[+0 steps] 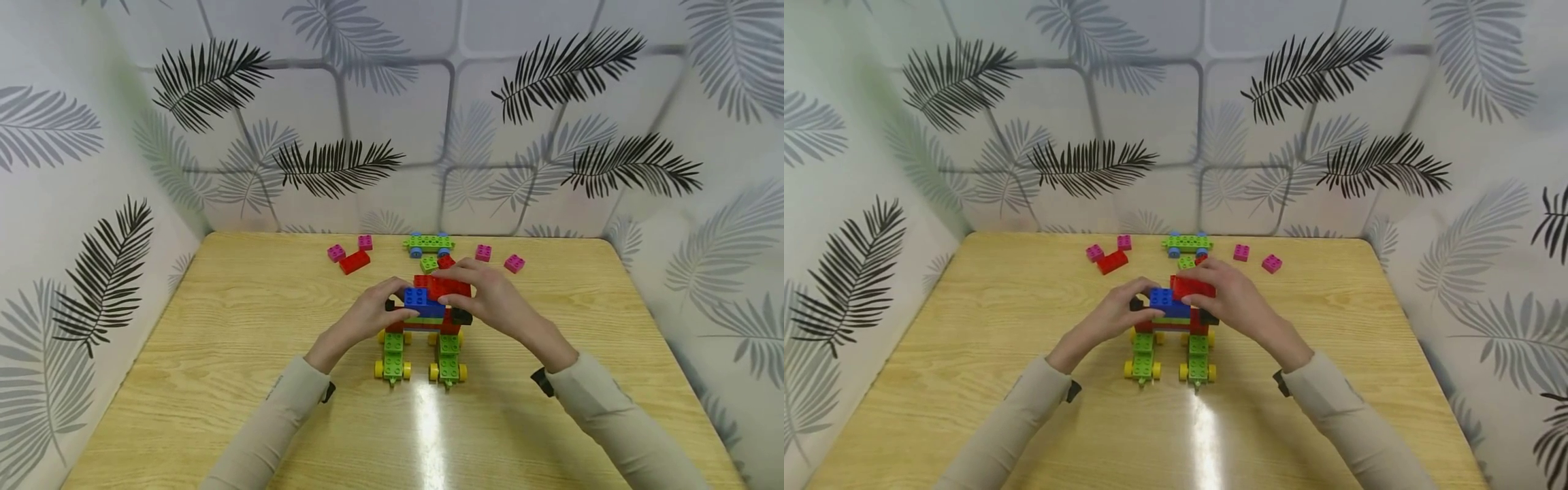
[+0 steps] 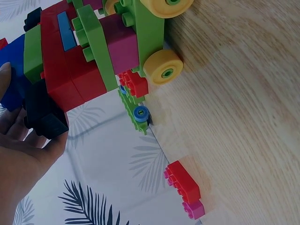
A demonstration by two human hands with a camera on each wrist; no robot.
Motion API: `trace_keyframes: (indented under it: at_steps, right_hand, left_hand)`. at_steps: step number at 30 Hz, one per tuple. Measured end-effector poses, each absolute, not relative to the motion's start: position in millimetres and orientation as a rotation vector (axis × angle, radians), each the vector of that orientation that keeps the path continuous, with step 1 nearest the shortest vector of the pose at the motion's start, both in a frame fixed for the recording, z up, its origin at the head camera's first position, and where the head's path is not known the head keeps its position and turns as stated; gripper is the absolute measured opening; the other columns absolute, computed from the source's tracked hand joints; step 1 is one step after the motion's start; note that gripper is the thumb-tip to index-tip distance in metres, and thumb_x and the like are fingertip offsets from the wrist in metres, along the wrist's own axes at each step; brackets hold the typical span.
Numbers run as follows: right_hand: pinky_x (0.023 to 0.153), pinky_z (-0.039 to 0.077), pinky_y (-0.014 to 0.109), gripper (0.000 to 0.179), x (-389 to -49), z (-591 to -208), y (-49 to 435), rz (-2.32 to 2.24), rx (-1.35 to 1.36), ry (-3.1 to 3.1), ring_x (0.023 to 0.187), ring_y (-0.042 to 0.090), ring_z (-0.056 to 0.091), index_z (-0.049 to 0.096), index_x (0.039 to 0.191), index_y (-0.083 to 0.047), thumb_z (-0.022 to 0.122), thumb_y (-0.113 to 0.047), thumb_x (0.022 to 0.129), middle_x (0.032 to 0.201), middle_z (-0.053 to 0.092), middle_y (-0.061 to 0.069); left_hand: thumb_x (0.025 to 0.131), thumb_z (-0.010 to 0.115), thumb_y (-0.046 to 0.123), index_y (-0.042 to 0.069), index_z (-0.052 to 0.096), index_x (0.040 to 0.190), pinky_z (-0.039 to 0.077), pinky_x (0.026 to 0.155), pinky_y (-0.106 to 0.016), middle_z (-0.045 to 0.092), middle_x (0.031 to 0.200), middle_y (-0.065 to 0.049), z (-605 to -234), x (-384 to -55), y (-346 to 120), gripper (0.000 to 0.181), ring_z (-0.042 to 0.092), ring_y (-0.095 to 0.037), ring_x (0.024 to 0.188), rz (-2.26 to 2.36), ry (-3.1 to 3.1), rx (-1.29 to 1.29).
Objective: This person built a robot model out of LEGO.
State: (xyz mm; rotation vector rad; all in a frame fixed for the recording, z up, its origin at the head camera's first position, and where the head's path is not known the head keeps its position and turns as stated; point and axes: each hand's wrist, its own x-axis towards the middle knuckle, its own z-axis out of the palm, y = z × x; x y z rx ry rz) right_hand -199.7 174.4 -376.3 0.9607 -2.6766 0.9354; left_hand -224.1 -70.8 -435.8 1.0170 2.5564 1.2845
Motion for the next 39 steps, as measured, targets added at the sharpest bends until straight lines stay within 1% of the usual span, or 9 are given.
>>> trace_keyframes:
  at_steps: [3, 10, 19, 33, 39]
  right_hand:
    - [0.072, 0.053, 0.032, 0.043, -199, -376, 172, 0.932, 0.975, -2.697, 0.091, 0.020, 0.059, 0.066, 0.123, -0.007, 0.076, -0.017, 0.083, 0.107, 0.063, 0.007]
    - [0.065, 0.050, 0.027, 0.043, -199, -373, 170, 0.881, 1.027, -2.728, 0.084, 0.015, 0.055, 0.066, 0.124, -0.009, 0.076, -0.018, 0.083, 0.104, 0.062, 0.005]
    - [0.064, 0.049, 0.026, 0.039, -201, -367, 169, 0.819, 1.046, -2.777, 0.079, 0.015, 0.053, 0.068, 0.121, -0.010, 0.076, -0.016, 0.083, 0.102, 0.062, 0.005]
    - [0.058, 0.045, 0.024, 0.039, -199, -363, 162, 0.664, 1.021, -2.782, 0.074, 0.016, 0.053, 0.070, 0.117, -0.009, 0.079, -0.018, 0.081, 0.097, 0.063, 0.006]
    - [0.058, 0.045, 0.024, 0.040, -201, -362, 162, 0.637, 1.046, -2.768, 0.072, 0.015, 0.052, 0.071, 0.116, -0.008, 0.080, -0.019, 0.079, 0.094, 0.063, 0.006]
  left_hand:
    - [0.090, 0.069, 0.020, 0.006, 0.057, 0.119, 0.052, 0.085, -0.035, 0.060, 0.108, -0.009, -436, -224, -71, 0.035, 0.059, -0.033, 0.101, 1.288, 2.551, 1.020]
    - [0.091, 0.068, 0.020, 0.005, 0.057, 0.120, 0.052, 0.084, -0.036, 0.060, 0.109, -0.010, -437, -224, -71, 0.034, 0.059, -0.034, 0.102, 1.305, 2.532, 1.029]
    - [0.091, 0.068, 0.024, 0.007, 0.057, 0.121, 0.052, 0.085, -0.034, 0.059, 0.109, -0.005, -437, -225, -71, 0.036, 0.059, -0.030, 0.102, 1.270, 2.559, 1.022]
    - [0.091, 0.068, 0.024, 0.007, 0.057, 0.119, 0.052, 0.084, -0.033, 0.059, 0.107, -0.004, -436, -224, -71, 0.035, 0.060, -0.030, 0.102, 1.264, 2.562, 1.016]
    - [0.091, 0.068, 0.023, 0.005, 0.057, 0.119, 0.052, 0.084, -0.034, 0.060, 0.107, -0.005, -433, -224, -72, 0.035, 0.060, -0.031, 0.103, 1.255, 2.569, 1.018]
